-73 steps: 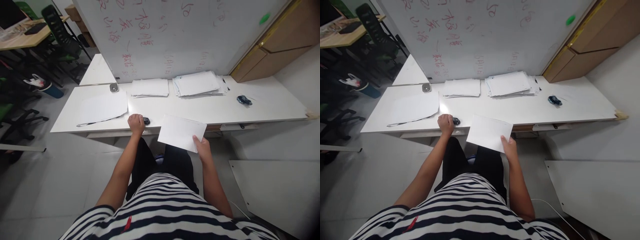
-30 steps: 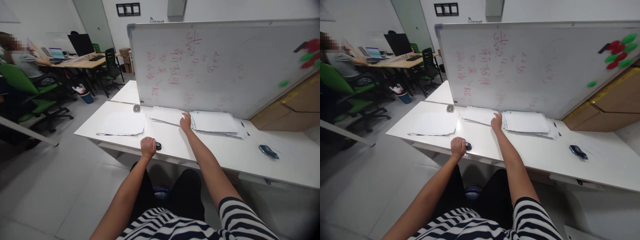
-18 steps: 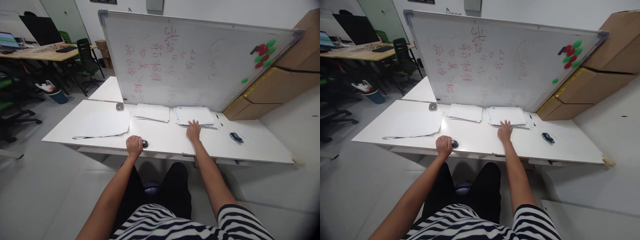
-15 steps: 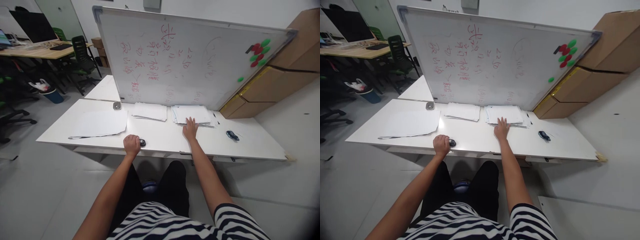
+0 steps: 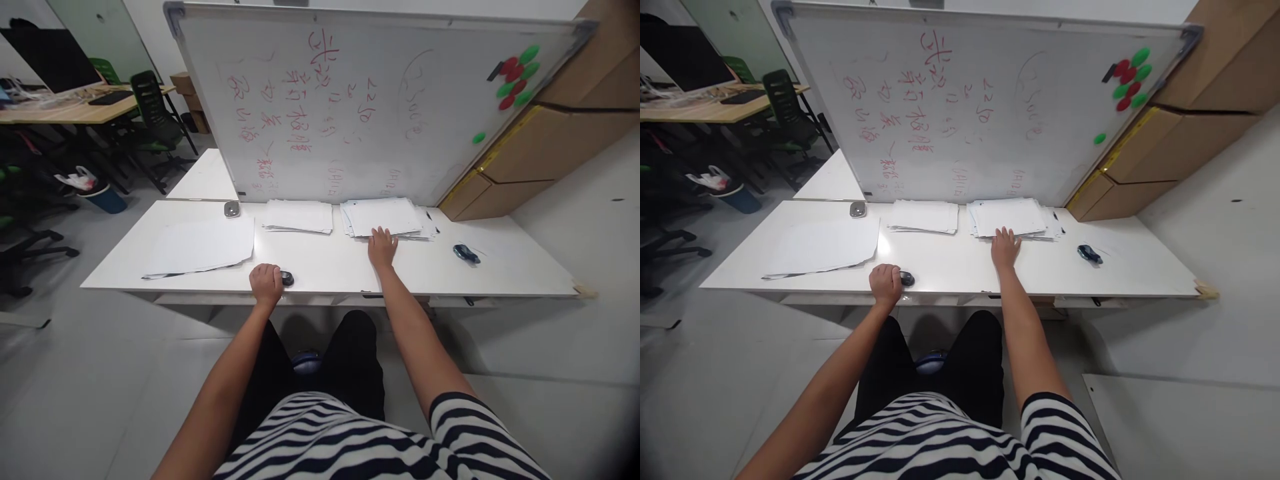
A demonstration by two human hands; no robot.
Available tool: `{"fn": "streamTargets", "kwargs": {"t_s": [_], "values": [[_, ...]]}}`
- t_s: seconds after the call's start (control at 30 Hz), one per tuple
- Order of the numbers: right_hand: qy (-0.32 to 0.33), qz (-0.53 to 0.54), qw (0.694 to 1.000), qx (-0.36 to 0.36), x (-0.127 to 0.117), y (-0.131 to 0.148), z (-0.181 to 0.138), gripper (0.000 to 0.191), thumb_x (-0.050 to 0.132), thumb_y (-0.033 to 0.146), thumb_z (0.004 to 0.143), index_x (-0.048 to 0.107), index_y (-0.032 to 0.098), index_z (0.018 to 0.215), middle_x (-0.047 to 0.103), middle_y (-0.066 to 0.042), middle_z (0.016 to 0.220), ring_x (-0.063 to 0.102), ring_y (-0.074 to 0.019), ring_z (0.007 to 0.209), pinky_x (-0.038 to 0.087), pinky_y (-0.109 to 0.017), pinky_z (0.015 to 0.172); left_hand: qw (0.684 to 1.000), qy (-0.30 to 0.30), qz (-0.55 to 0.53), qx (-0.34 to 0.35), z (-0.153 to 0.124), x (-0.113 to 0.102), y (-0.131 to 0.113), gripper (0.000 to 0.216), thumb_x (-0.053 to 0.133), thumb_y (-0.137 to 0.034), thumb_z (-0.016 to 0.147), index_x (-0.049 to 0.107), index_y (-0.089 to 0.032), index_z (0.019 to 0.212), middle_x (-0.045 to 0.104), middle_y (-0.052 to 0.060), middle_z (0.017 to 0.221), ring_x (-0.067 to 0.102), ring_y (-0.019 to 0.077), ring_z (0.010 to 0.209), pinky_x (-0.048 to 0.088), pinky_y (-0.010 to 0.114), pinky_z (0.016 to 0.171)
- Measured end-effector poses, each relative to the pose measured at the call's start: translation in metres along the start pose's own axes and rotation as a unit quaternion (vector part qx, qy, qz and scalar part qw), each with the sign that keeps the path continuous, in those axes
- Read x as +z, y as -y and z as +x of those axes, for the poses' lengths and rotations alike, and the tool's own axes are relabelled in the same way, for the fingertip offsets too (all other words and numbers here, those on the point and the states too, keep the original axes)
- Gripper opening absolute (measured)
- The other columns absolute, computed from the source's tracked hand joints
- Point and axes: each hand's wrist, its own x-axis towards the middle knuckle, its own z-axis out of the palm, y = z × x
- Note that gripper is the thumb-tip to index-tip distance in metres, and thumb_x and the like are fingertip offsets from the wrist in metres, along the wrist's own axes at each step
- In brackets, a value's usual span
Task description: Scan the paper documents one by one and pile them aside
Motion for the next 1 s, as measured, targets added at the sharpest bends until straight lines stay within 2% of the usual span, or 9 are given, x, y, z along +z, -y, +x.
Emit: {"fn": "streamTargets", "kwargs": {"t_s": [0.23,0.47,0.8,1.0], "values": [[-0.019,-0.004,1.000,0.001,0.0021,-0.0012,-0.0010,0.040,0.027,0.026,0.097,0.058,0.018,0.121,0.055,-0.009,0.135,0.041,-0.0249,0.130,0.015,-0.055,0.110,1.000,-0.009,0.011,0.011,-0.0001,-0.0020,-0.0010,0.028,0.036,-0.027,0.093,0.061,-0.020,0.082,0.062,0.009,0.085,0.050,0.0257,0.094,0.032,0.040,0.086],[-0.033,0.002,0.999,-0.008,0.0050,-0.0046,0.0000,0.038,0.028,0.018,0.095,0.060,0.016,0.116,0.061,-0.012,0.126,0.048,-0.0248,0.124,0.016,-0.054,0.110,1.000,-0.010,0.008,0.011,0.0002,-0.0026,-0.0013,0.028,0.036,-0.028,0.093,0.061,-0.021,0.082,0.062,0.009,0.086,0.050,0.0256,0.094,0.032,0.040,0.085],[-0.038,0.004,0.999,0.008,0.0023,-0.0015,0.0000,0.039,0.030,0.021,0.092,0.056,0.015,0.120,0.057,-0.013,0.130,0.048,-0.0237,0.122,0.020,-0.050,0.108,1.000,-0.004,0.001,0.006,0.0000,-0.0011,-0.0007,0.028,0.036,-0.028,0.092,0.061,-0.021,0.083,0.062,0.009,0.086,0.049,0.0264,0.095,0.031,0.041,0.086],[-0.021,0.000,1.000,0.005,-0.0030,0.0025,-0.0006,0.040,0.047,0.031,0.085,0.056,0.018,0.122,0.054,-0.015,0.131,0.045,-0.0273,0.122,0.019,-0.052,0.106,1.000,-0.005,-0.003,0.006,-0.0008,-0.0008,-0.0002,0.028,0.036,-0.027,0.092,0.061,-0.021,0.084,0.062,0.009,0.086,0.049,0.0262,0.096,0.032,0.041,0.087]]}}
